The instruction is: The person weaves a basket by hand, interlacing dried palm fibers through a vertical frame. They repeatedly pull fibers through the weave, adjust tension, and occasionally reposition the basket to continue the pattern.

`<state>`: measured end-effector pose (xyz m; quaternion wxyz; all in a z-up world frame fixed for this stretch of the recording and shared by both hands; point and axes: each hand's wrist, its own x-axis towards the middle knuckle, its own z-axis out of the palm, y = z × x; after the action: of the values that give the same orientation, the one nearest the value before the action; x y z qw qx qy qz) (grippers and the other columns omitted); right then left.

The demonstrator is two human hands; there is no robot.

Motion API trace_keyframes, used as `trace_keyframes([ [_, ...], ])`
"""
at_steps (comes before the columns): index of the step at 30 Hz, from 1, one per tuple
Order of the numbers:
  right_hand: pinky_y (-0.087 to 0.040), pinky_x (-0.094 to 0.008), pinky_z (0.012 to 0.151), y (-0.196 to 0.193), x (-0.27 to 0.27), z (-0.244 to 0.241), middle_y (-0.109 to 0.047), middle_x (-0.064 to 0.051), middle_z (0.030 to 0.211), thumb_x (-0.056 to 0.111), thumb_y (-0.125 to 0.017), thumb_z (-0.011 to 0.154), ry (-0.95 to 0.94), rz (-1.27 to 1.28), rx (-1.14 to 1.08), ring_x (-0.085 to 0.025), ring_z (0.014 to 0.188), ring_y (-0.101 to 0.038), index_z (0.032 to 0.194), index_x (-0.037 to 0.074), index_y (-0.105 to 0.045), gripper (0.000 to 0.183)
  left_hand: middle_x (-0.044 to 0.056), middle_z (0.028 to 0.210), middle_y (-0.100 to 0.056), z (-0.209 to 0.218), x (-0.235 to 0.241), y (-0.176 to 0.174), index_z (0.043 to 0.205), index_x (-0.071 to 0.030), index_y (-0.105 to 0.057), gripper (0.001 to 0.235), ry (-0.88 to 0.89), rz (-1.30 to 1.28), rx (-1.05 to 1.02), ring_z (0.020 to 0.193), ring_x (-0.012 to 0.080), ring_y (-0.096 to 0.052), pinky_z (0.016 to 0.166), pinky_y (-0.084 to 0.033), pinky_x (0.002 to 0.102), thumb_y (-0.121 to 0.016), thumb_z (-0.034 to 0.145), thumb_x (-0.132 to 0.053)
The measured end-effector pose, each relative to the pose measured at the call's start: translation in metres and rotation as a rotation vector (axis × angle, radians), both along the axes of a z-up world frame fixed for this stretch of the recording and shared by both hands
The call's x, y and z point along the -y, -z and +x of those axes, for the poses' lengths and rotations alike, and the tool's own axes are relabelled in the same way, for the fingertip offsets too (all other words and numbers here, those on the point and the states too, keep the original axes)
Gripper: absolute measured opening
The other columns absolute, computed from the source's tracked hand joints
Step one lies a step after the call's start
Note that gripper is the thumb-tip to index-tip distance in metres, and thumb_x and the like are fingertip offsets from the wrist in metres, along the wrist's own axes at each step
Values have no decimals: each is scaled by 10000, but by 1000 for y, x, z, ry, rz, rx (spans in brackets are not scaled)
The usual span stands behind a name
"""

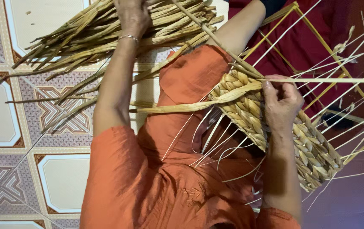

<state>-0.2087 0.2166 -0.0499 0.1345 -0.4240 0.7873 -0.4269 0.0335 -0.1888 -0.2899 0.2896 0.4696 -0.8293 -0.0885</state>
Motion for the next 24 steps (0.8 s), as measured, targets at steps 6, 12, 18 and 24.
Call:
trace_keyframes([
  [6,-419,-205,532,6,-5,0,-662,-35,886,10,-707,1009,84,-7,140,-51,653,-523,1182,22,-697,174,5,819,-673,34,-6,-37,950,-73,-716,195,-34,635,-543,731,132,-609,671,-484,290,-630,1048,-218],
  [12,-519,-207,553,3,-10,4,-616,-26,924,-9,-761,1061,175,-166,88,-76,701,-565,1047,23,-575,190,-16,855,-586,57,-76,-152,993,5,-699,260,285,805,-719,755,100,-499,682,-442,249,-681,1100,-232],
  [18,-552,-184,554,-27,-12,42,-714,-68,1042,-15,-654,947,-53,-119,680,-68,780,-678,1358,43,-508,441,38,925,-625,39,-138,-222,1135,-12,-731,161,835,717,-454,857,149,-568,759,-482,316,-680,1084,-155],
  [24,-561,-211,606,-32,-9,50,-762,-152,1024,-18,-645,1077,-49,-207,490,-96,754,-686,1211,-59,-646,140,159,1135,-672,9,-161,-240,1254,-42,-703,277,905,239,-151,1054,270,-635,938,-520,398,-728,1014,-178],
])
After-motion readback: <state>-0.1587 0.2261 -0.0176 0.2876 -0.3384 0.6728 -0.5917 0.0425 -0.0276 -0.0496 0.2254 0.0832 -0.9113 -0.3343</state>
